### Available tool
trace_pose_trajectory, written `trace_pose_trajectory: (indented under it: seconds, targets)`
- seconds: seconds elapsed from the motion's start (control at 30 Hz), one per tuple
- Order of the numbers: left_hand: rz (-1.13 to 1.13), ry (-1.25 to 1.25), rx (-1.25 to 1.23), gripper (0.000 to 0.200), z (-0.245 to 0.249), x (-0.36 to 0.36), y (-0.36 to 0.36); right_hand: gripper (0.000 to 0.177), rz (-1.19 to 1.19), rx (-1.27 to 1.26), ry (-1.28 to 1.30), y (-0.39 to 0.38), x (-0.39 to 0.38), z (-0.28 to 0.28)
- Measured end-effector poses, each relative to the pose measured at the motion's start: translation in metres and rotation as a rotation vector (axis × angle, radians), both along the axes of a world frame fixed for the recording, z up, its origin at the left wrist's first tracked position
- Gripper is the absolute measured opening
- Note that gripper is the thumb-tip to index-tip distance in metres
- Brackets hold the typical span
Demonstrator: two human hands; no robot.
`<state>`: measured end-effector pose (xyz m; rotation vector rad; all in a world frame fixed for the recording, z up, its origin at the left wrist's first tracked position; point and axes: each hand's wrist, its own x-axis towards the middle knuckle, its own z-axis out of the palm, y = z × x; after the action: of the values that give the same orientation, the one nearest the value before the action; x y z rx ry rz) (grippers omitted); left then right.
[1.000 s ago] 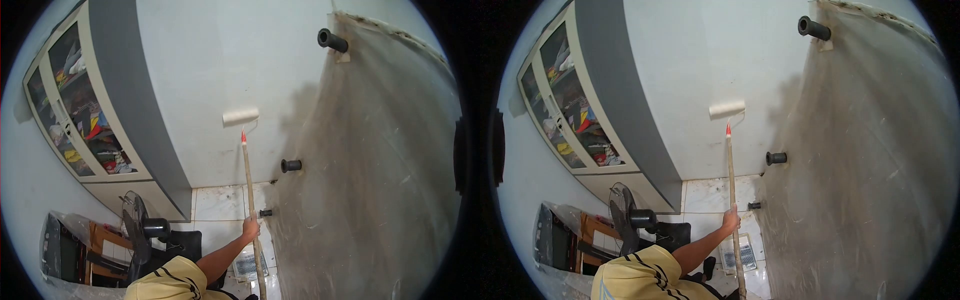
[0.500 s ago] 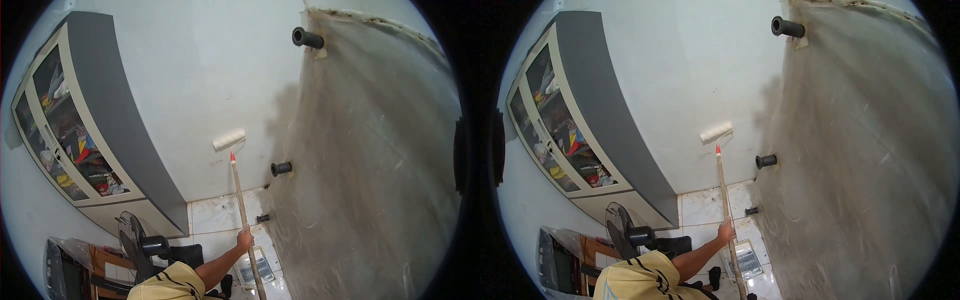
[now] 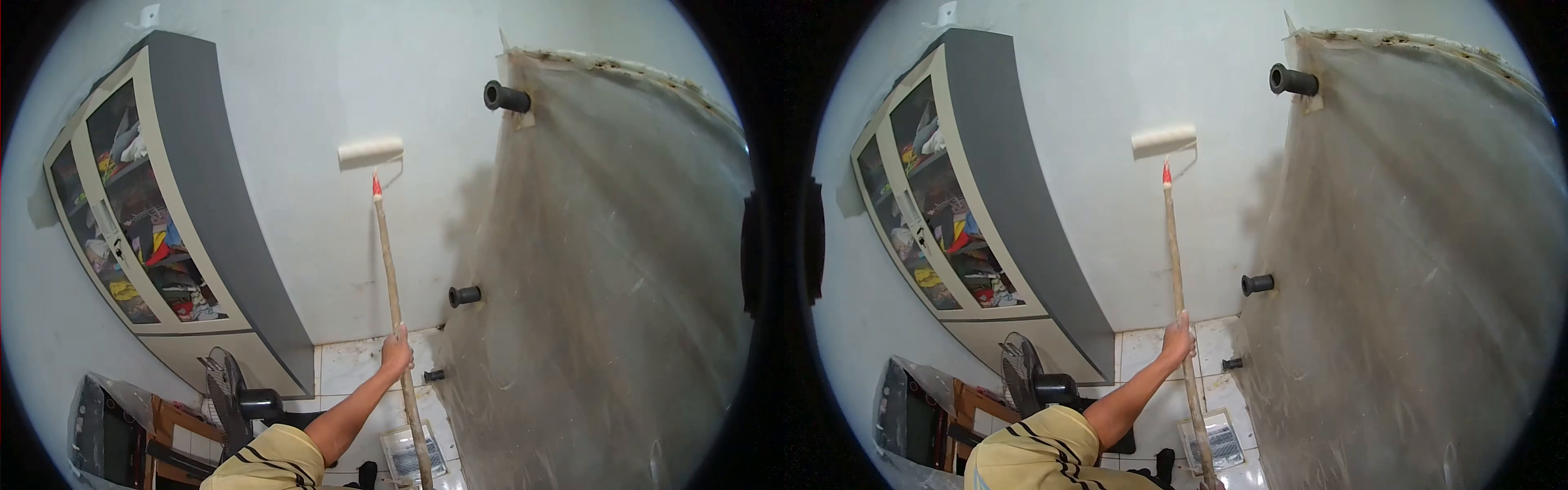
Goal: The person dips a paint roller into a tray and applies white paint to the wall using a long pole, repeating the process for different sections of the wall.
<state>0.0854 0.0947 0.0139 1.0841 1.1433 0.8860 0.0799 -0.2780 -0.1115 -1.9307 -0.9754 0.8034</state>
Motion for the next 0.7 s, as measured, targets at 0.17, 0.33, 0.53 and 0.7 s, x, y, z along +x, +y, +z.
trace_pose_trajectory:
  seconds: [0.17, 0.33, 0.53, 0.7]
  targets:
    - [0.036, 0.001, 0.126, 0.049, 0.06, 0.006, 0.034, 0.03, -0.099, 0.141, -0.087, 0.05, 0.002, -0.021]
    - [0.055, -0.018, 0.238, 0.051, 0.125, 0.014, 0.066, 0.036, -0.183, 0.41, -0.13, 0.095, 0.009, 0.029]
    - [0.131, 0.001, 0.368, 0.048, 0.135, 0.017, 0.096, 0.035, 0.064, 0.232, 0.354, 0.139, 0.032, 0.019]
    - [0.16, 0.197, 0.466, 0.058, 0.059, 0.008, 0.088, 0.044, -0.033, 0.189, 0.11, 0.12, 0.004, -0.086]
